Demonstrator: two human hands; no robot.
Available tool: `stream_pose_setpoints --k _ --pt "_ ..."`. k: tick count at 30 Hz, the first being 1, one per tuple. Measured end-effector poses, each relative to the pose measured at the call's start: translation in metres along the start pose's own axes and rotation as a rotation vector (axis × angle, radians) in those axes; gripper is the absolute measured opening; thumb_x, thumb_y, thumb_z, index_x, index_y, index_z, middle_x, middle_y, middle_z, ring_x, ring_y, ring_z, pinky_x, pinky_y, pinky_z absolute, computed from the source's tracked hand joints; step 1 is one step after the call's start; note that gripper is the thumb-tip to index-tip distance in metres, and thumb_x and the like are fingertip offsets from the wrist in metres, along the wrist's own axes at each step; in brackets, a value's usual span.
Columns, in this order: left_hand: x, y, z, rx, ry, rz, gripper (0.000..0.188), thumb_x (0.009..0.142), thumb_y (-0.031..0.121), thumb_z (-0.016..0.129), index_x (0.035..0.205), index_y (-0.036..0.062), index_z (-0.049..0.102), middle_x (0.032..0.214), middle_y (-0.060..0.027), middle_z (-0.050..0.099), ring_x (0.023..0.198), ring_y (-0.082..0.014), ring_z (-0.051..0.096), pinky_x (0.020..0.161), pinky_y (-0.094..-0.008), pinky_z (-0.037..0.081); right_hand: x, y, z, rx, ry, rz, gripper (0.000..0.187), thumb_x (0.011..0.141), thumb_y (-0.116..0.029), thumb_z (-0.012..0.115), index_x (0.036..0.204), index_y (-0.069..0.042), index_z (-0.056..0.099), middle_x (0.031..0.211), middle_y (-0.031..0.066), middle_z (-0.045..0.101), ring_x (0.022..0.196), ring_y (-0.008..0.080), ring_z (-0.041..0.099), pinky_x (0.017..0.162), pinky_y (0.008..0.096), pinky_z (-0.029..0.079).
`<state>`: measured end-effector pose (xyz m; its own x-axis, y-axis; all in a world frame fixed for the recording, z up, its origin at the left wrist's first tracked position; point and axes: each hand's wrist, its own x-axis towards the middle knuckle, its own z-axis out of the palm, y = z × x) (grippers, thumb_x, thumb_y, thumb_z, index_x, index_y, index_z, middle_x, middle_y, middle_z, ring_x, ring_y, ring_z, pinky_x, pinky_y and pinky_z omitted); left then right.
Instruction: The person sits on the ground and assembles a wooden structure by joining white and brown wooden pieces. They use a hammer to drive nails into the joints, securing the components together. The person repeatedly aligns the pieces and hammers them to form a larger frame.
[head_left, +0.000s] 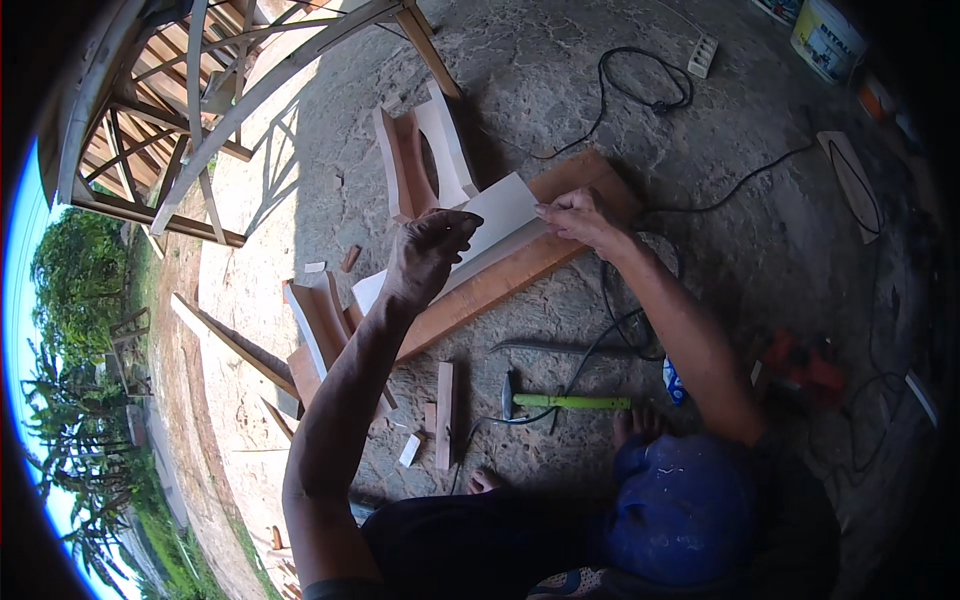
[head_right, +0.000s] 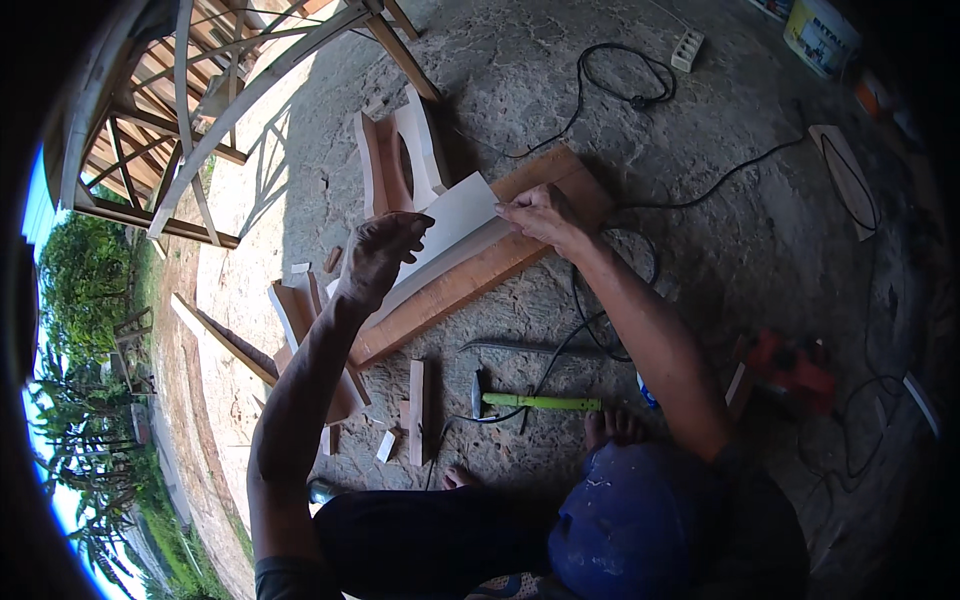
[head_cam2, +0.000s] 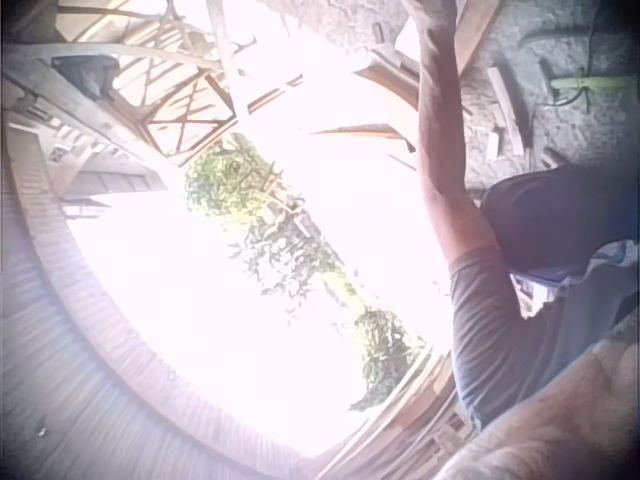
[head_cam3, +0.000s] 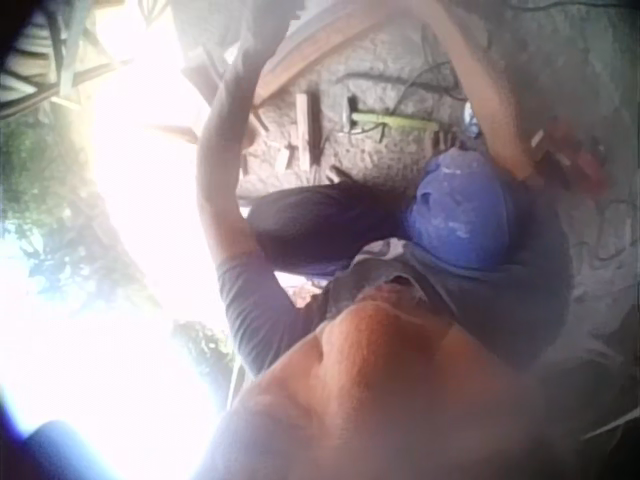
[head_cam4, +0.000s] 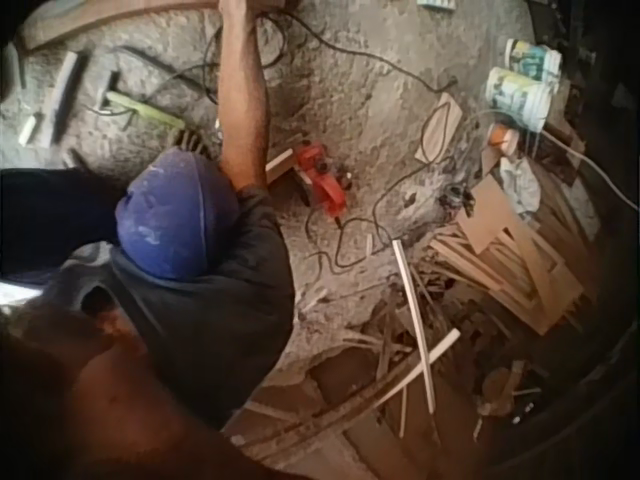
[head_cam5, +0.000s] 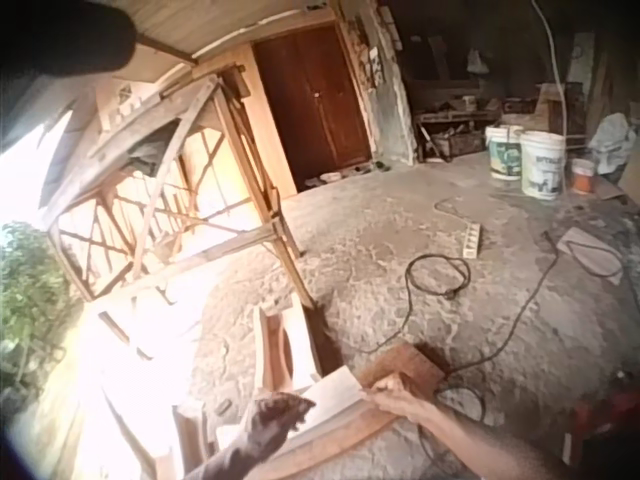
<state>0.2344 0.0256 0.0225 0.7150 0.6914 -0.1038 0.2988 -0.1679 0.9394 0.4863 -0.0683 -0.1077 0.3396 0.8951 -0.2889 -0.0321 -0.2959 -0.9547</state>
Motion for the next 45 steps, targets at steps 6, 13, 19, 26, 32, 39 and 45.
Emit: stream_pose_setpoints --k 6,13,19,26,32,39,45 --pt "0.018 -0.028 0.030 -0.352 0.036 0.021 0.013 0.097 0.011 0.069 0.106 0.0023 0.073 0.095 -0.0031 0.072 0.086 -0.0099 0.065 0.081 -0.0261 0.052 -0.003 -0.012 -0.005 -0.084 -0.059 0.041 0.045 0.087 -0.043 0.079 0.095 0.001 0.073 0.085 0.0058 0.070 0.078 0.0123 0.066 0.069 0.0268 0.054" --pt "0.034 -0.048 0.047 -0.253 0.123 0.087 0.011 0.097 0.008 0.069 0.104 0.0005 0.073 0.093 -0.0033 0.073 0.088 -0.0091 0.064 0.084 -0.0263 0.052 -0.002 -0.009 -0.006 -0.083 -0.060 0.030 0.040 0.088 -0.041 0.079 0.091 -0.001 0.074 0.086 0.0052 0.070 0.078 0.0121 0.068 0.072 0.0257 0.057" --pt "0.039 -0.057 0.050 -0.054 0.138 0.130 0.013 0.097 0.011 0.068 0.103 0.0001 0.071 0.092 -0.0050 0.072 0.087 -0.0088 0.063 0.083 -0.0287 0.052 -0.003 -0.007 -0.004 -0.042 -0.016 0.038 0.039 0.090 -0.040 0.078 0.092 -0.001 0.074 0.087 0.0049 0.070 0.079 0.0120 0.068 0.074 0.0252 0.057" --pt "0.037 -0.058 0.056 0.170 0.199 0.225 0.013 0.096 0.010 0.068 0.105 0.0015 0.073 0.095 -0.0067 0.071 0.092 -0.0150 0.065 0.087 -0.0311 0.052 -0.002 -0.004 -0.006 -0.028 -0.044 0.022 0.050 0.087 -0.046 0.079 0.097 0.002 0.070 0.086 0.0065 0.068 0.080 0.0112 0.064 0.071 0.0273 0.053" --pt "0.034 -0.055 0.054 0.209 0.224 0.274 0.013 0.095 0.010 0.068 0.104 0.0028 0.074 0.096 -0.0106 0.071 0.092 -0.0214 0.068 0.086 -0.0335 0.052 -0.002 -0.008 -0.005 -0.073 -0.080 0.047 0.048 0.089 -0.048 0.076 0.096 -0.001 0.073 0.095 0.0094 0.071 0.091 0.0173 0.068 0.086 0.0344 0.056" --pt "0.033 -0.050 0.055 0.245 0.222 0.271 0.014 0.095 0.010 0.067 0.105 0.0025 0.074 0.096 -0.0118 0.071 0.092 -0.0226 0.068 0.085 -0.0338 0.053 -0.001 0.000 -0.004 -0.034 -0.036 0.030 0.050 0.089 -0.049 0.076 0.100 0.000 0.072 0.099 0.0111 0.071 0.097 0.0193 0.068 0.089 0.0361 0.056" --pt "0.035 -0.055 0.056 0.235 0.229 0.294 0.015 0.095 0.010 0.067 0.105 0.0022 0.074 0.099 -0.0132 0.071 0.092 -0.0254 0.070 0.084 -0.0348 0.053 0.003 0.001 -0.006 0.003 -0.053 0.043 0.060 0.085 -0.049 0.081 0.108 0.003 0.061 0.094 0.0091 0.065 0.084 0.0136 0.065 0.071 0.0274 0.055"
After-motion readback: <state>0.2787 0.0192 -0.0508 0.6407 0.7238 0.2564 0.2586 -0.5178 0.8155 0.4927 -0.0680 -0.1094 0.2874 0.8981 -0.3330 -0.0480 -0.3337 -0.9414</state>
